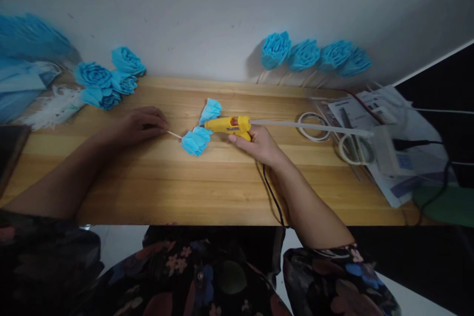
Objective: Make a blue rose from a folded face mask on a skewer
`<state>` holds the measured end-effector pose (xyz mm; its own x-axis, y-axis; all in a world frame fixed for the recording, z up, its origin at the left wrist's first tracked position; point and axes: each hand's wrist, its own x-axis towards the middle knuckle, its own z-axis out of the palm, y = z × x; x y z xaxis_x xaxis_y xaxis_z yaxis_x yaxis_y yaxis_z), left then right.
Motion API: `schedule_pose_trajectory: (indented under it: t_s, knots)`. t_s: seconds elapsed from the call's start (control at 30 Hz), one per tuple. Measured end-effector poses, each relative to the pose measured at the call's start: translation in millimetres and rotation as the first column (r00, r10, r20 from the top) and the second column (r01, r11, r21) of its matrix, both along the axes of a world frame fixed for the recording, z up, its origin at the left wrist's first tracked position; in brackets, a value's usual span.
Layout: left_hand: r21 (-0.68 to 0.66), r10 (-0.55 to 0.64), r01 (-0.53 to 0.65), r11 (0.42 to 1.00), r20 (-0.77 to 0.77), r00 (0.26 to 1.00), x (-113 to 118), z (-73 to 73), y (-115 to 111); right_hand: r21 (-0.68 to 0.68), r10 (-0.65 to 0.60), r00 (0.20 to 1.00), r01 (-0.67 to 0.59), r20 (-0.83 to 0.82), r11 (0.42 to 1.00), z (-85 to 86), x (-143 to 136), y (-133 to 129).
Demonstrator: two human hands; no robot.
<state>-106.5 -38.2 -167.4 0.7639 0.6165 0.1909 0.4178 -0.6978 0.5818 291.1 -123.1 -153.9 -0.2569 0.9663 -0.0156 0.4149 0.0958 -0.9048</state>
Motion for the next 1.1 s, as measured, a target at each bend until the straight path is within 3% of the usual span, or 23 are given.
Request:
schedule_pose_trajectory:
  t_s: [0.6, 1.1]
  knots:
    - [-0.028, 0.011, -0.010, 1.000, 0.037, 0.999, -1, -3.2, 0, 0.114, 0.043, 0.988, -0.060, 0.148, 0.992, -14.2, -5, -1]
    - [-0.030, -0.020, 0.022, 0.999, 0.054, 0.998, -1, -4.3, 2, 0.137, 0.078, 0.984, -0.101, 0.162, 0.985, -8.8, -9, -1]
